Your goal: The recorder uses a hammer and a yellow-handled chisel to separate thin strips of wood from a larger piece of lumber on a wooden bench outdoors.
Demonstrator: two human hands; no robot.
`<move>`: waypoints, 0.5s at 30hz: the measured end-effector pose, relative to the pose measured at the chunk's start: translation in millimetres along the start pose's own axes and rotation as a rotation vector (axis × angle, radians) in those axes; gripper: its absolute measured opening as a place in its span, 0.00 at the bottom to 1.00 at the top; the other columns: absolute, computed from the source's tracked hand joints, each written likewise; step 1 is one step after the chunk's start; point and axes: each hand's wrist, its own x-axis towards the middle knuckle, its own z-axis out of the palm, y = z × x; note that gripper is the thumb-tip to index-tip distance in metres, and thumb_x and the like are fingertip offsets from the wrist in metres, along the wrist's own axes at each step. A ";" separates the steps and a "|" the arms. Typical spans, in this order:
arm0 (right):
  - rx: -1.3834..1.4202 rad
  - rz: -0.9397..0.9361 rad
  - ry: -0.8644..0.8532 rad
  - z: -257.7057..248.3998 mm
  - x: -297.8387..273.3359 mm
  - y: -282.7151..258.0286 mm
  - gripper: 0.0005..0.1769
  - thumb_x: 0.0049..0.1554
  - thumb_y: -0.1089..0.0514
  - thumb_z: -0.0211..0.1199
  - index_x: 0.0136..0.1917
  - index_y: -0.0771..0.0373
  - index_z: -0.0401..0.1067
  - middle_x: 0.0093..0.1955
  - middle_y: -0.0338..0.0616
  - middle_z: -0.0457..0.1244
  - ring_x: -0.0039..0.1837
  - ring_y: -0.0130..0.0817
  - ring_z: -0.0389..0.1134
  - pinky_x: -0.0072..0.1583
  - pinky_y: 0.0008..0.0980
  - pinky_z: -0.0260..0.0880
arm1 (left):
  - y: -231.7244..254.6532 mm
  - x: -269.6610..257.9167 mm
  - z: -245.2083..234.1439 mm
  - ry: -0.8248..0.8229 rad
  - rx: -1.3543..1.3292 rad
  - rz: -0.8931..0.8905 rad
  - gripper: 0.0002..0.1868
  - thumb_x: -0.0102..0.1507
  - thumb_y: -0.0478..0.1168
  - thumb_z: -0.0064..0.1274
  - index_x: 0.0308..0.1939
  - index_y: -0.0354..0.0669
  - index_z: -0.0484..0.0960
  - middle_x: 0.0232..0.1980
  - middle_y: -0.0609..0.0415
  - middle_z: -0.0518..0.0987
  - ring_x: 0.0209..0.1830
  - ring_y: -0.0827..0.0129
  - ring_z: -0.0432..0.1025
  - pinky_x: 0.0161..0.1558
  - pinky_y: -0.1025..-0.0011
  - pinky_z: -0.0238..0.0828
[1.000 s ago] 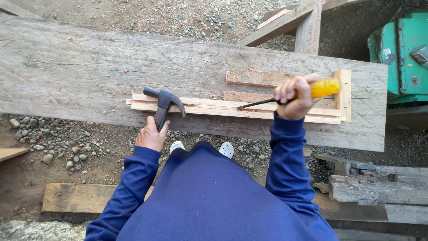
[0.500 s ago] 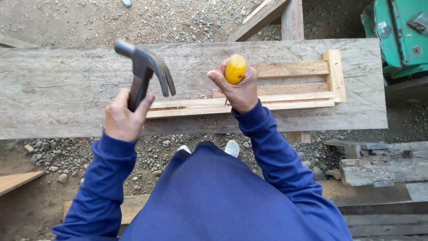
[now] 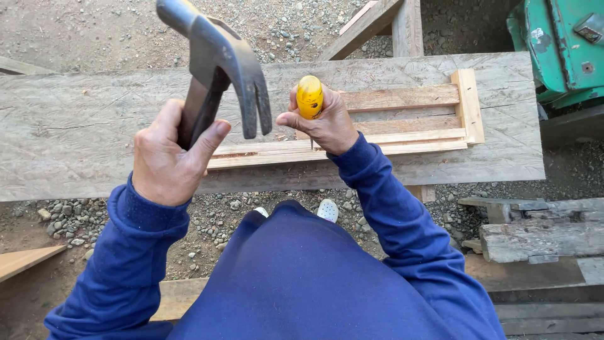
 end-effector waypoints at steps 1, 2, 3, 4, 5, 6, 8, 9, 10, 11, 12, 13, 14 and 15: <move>0.000 -0.001 -0.003 -0.4 -0.4 1.6 0.20 0.53 0.60 0.80 0.50 0.59 0.70 0.44 0.31 0.64 0.47 0.18 0.65 0.49 0.22 0.70 | 3.5 0.5 -1.6 0.003 0.000 -0.001 0.18 0.69 0.46 0.65 0.40 0.37 0.75 0.23 0.56 0.71 0.23 0.76 0.64 0.27 0.71 0.61; 0.003 0.015 0.001 -1.2 0.0 3.2 0.20 0.53 0.61 0.80 0.50 0.59 0.69 0.44 0.31 0.64 0.47 0.18 0.65 0.49 0.22 0.70 | 7.1 1.6 -3.2 -0.012 0.014 0.028 0.18 0.68 0.46 0.66 0.40 0.37 0.76 0.24 0.55 0.71 0.23 0.75 0.65 0.27 0.70 0.62; 0.005 0.030 0.004 -2.0 0.3 4.7 0.20 0.53 0.62 0.80 0.50 0.59 0.69 0.45 0.31 0.64 0.47 0.18 0.64 0.49 0.21 0.70 | 10.7 2.7 -4.7 -0.027 0.028 0.057 0.18 0.68 0.46 0.66 0.40 0.37 0.76 0.24 0.54 0.72 0.23 0.75 0.66 0.27 0.70 0.63; 0.007 0.030 0.001 1.7 0.3 2.5 0.20 0.53 0.62 0.80 0.50 0.59 0.69 0.45 0.31 0.64 0.47 0.18 0.64 0.49 0.21 0.70 | 16.0 4.7 -8.8 -0.024 0.029 0.055 0.18 0.68 0.46 0.66 0.40 0.37 0.76 0.24 0.54 0.72 0.23 0.75 0.66 0.27 0.70 0.63; 0.016 0.031 0.013 5.1 0.1 0.5 0.18 0.54 0.63 0.78 0.51 0.59 0.70 0.46 0.31 0.64 0.48 0.18 0.64 0.50 0.22 0.70 | 21.2 6.7 -12.5 -0.038 0.026 0.091 0.18 0.68 0.46 0.66 0.41 0.36 0.76 0.25 0.54 0.73 0.23 0.74 0.67 0.27 0.70 0.64; 0.026 0.035 0.027 8.3 -1.3 -1.2 0.16 0.56 0.65 0.77 0.52 0.60 0.70 0.46 0.31 0.64 0.49 0.17 0.64 0.51 0.22 0.70 | 26.6 8.6 -15.6 -0.055 0.023 0.127 0.17 0.68 0.46 0.66 0.42 0.36 0.77 0.25 0.53 0.74 0.24 0.74 0.69 0.28 0.70 0.65; 0.106 0.013 0.034 16.8 0.6 -6.4 0.18 0.55 0.65 0.76 0.54 0.60 0.71 0.49 0.31 0.65 0.51 0.18 0.66 0.54 0.22 0.71 | 32.2 13.5 -19.1 -0.057 0.037 0.175 0.18 0.69 0.46 0.66 0.43 0.36 0.76 0.26 0.53 0.74 0.24 0.74 0.69 0.29 0.70 0.66; 0.184 -0.011 0.040 21.3 1.6 -9.2 0.20 0.54 0.66 0.75 0.57 0.60 0.71 0.51 0.31 0.67 0.53 0.18 0.67 0.58 0.23 0.72 | 35.0 15.9 -21.2 -0.059 0.049 0.224 0.18 0.69 0.46 0.66 0.44 0.35 0.76 0.28 0.52 0.75 0.25 0.73 0.70 0.29 0.70 0.66; 0.185 -0.012 0.038 20.4 2.6 -8.8 0.20 0.54 0.66 0.75 0.57 0.60 0.71 0.51 0.31 0.67 0.53 0.18 0.67 0.58 0.23 0.72 | 36.9 17.2 -21.3 -0.057 0.051 0.223 0.18 0.69 0.46 0.66 0.44 0.35 0.76 0.28 0.52 0.75 0.25 0.73 0.70 0.29 0.70 0.66; 0.134 -0.073 0.025 19.7 3.8 -8.5 0.20 0.55 0.67 0.77 0.56 0.61 0.71 0.51 0.31 0.66 0.53 0.19 0.67 0.57 0.24 0.72 | 38.7 18.6 -21.6 -0.056 0.060 0.245 0.19 0.70 0.46 0.67 0.44 0.35 0.76 0.28 0.52 0.75 0.25 0.73 0.70 0.30 0.70 0.66; 0.082 -0.132 0.013 19.2 4.9 -8.1 0.20 0.56 0.68 0.78 0.56 0.62 0.71 0.50 0.32 0.65 0.53 0.20 0.66 0.56 0.25 0.72 | 40.3 20.0 -22.0 -0.055 0.069 0.265 0.19 0.70 0.47 0.67 0.44 0.35 0.76 0.29 0.51 0.75 0.25 0.72 0.70 0.30 0.70 0.66; 0.084 -0.132 0.011 12.3 7.8 -2.8 0.20 0.56 0.68 0.78 0.56 0.62 0.71 0.50 0.32 0.65 0.53 0.20 0.66 0.56 0.25 0.72 | 40.7 20.3 -21.4 -0.054 0.071 0.264 0.19 0.70 0.47 0.67 0.44 0.35 0.76 0.29 0.51 0.75 0.25 0.72 0.70 0.30 0.70 0.66; 0.110 -0.099 0.037 5.2 9.9 2.4 0.20 0.56 0.68 0.77 0.57 0.62 0.71 0.51 0.33 0.67 0.52 0.20 0.68 0.56 0.25 0.74 | 40.9 20.1 -20.4 -0.056 0.079 0.258 0.20 0.70 0.47 0.67 0.43 0.35 0.75 0.28 0.51 0.74 0.25 0.72 0.70 0.30 0.69 0.66; 0.136 -0.065 0.063 -1.9 12.0 7.8 0.20 0.56 0.67 0.76 0.58 0.62 0.71 0.51 0.33 0.69 0.52 0.20 0.69 0.55 0.25 0.76 | 41.2 19.8 -19.4 -0.058 0.086 0.253 0.20 0.70 0.48 0.67 0.41 0.35 0.75 0.27 0.51 0.74 0.24 0.71 0.69 0.29 0.69 0.66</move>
